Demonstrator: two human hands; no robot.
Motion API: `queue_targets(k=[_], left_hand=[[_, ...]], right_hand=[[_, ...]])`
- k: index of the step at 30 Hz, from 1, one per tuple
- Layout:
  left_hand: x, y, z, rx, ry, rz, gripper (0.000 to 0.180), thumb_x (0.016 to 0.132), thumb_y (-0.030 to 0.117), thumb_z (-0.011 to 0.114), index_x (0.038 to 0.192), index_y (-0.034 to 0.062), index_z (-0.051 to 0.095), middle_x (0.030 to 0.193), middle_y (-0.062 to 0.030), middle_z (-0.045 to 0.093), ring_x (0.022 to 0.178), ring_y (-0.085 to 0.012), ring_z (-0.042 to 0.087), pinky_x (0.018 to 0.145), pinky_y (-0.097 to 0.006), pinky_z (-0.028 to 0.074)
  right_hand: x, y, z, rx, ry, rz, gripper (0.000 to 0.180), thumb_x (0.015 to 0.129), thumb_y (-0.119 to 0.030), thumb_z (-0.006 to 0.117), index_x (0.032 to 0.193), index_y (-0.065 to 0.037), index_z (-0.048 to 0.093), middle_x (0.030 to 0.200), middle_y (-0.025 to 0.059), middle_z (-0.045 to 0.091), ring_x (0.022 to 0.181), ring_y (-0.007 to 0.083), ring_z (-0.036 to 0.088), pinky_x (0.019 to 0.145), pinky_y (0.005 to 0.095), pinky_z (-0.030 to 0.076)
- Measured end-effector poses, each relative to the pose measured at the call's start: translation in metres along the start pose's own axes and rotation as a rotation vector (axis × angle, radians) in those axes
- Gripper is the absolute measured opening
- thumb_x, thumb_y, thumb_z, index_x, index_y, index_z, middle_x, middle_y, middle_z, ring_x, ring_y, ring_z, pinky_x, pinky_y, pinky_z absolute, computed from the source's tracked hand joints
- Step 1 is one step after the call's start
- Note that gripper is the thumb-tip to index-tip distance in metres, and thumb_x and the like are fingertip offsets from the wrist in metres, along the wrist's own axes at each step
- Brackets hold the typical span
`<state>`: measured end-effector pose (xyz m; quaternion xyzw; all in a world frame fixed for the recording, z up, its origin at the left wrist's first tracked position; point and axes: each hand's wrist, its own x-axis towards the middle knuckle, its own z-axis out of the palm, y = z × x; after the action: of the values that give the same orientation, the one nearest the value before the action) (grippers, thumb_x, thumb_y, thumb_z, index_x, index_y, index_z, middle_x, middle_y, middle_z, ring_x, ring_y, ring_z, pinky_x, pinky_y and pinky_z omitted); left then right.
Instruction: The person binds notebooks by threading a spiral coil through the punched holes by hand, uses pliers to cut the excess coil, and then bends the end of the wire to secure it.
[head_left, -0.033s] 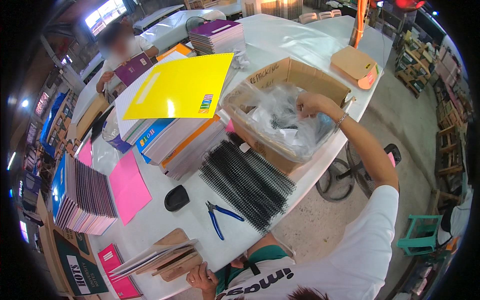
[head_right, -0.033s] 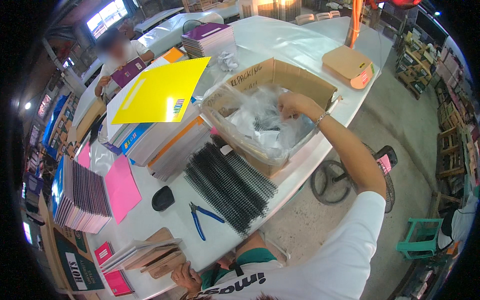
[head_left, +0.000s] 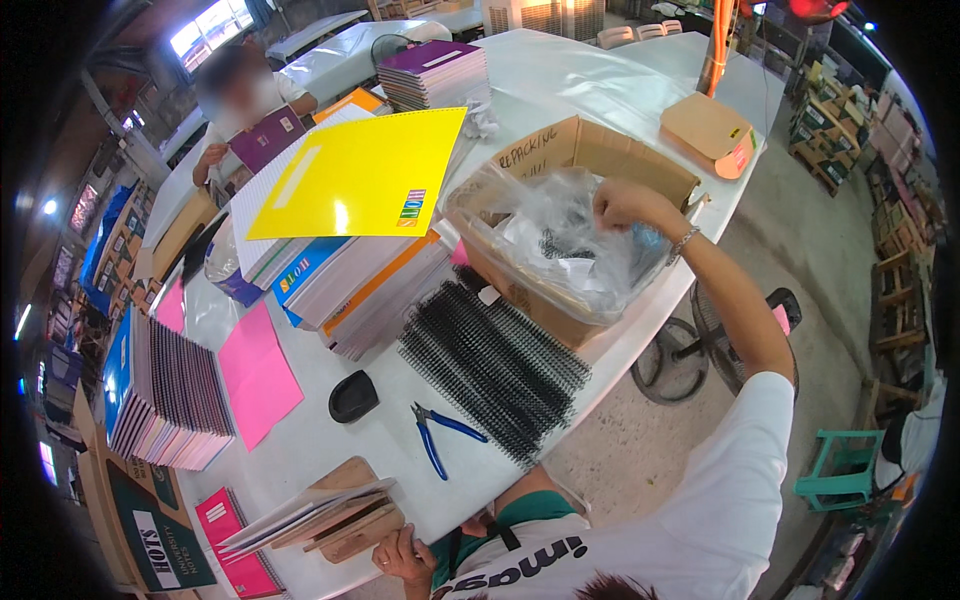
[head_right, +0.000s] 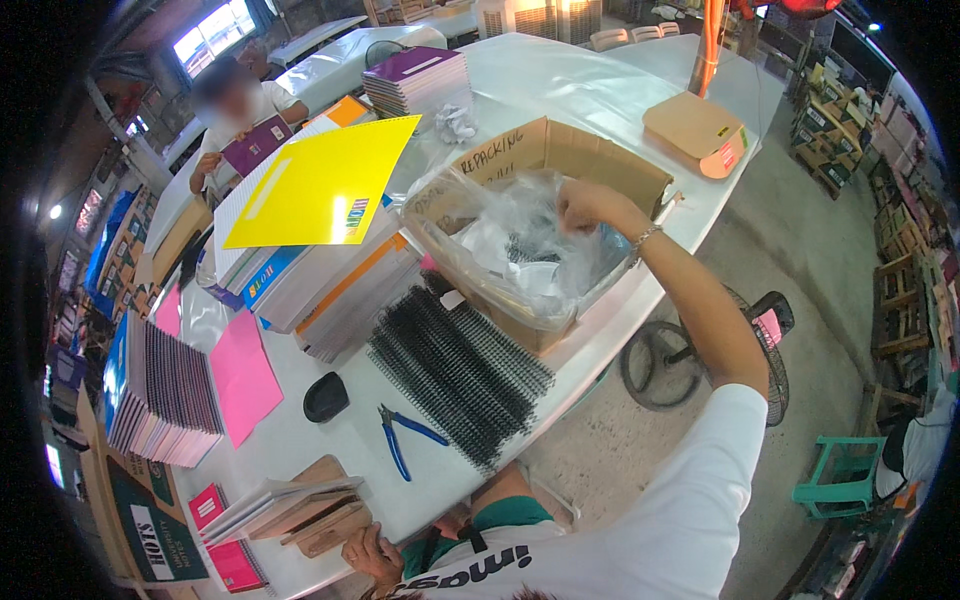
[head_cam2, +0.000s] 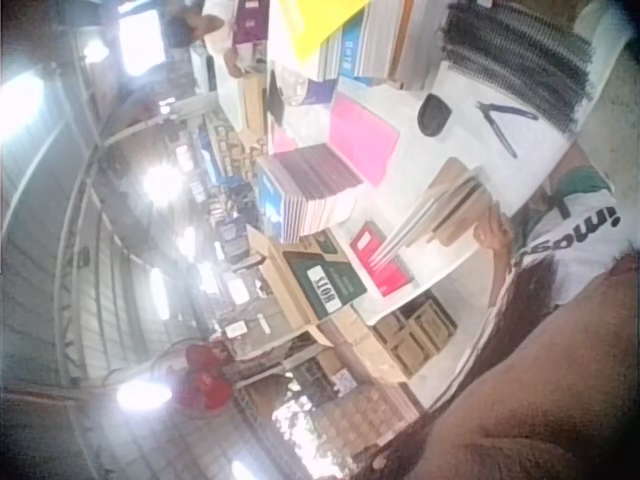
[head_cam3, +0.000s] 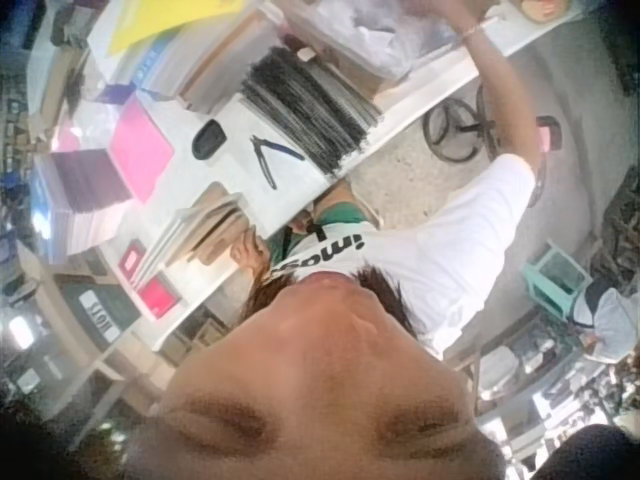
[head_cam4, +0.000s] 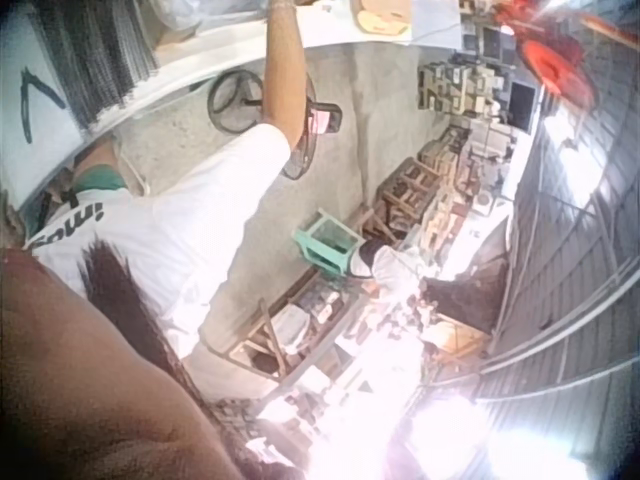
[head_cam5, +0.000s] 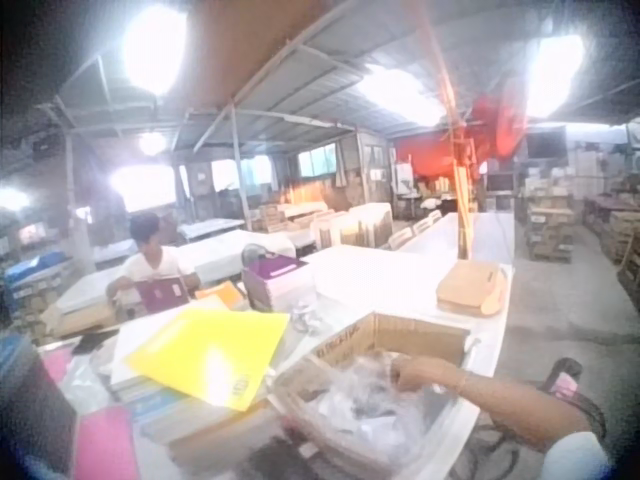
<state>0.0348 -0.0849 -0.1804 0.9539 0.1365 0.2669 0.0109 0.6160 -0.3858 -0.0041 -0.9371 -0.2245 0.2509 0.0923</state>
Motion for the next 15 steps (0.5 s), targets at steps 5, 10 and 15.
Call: queue_targets(k=[5,10,15], left_hand=[[0.005,0.006,-0.007,-0.020,-0.009,-0.022,0.027,0.087,0.023,0.051,0.105,0.0065,0.062,0.100,-0.0148,0.058,0.093,-0.0327,0.053,0.084,-0.045,0.035],[0.003,0.007,-0.007,-0.004,0.014,-0.029,0.026,0.086,0.023,0.051,0.102,0.0071,0.063,0.098,-0.0133,0.059,0.090,-0.0313,0.053,0.083,-0.044,0.035],[0.015,0.012,-0.011,-0.040,0.039,-0.032,0.019,0.080,0.016,0.058,0.096,0.0108,0.066,0.087,-0.0087,0.059,0.083,-0.0280,0.054,0.080,-0.041,0.036]], right_hand=[[-0.027,0.014,-0.032,0.184,0.920,-0.251,0.018,0.075,-0.012,0.066,0.086,0.003,0.064,0.074,0.0105,0.064,0.068,0.0195,0.062,0.064,0.0326,0.048],[-0.057,0.000,-0.042,0.227,0.843,-0.192,0.019,0.079,-0.016,0.063,0.089,0.000,0.063,0.083,0.0154,0.067,0.080,0.0314,0.065,0.072,0.0395,0.049],[-0.058,0.009,-0.034,0.259,1.098,-0.129,0.026,0.081,-0.022,0.063,0.098,-0.002,0.060,0.081,0.0179,0.066,0.082,0.0321,0.065,0.074,0.0417,0.049]])
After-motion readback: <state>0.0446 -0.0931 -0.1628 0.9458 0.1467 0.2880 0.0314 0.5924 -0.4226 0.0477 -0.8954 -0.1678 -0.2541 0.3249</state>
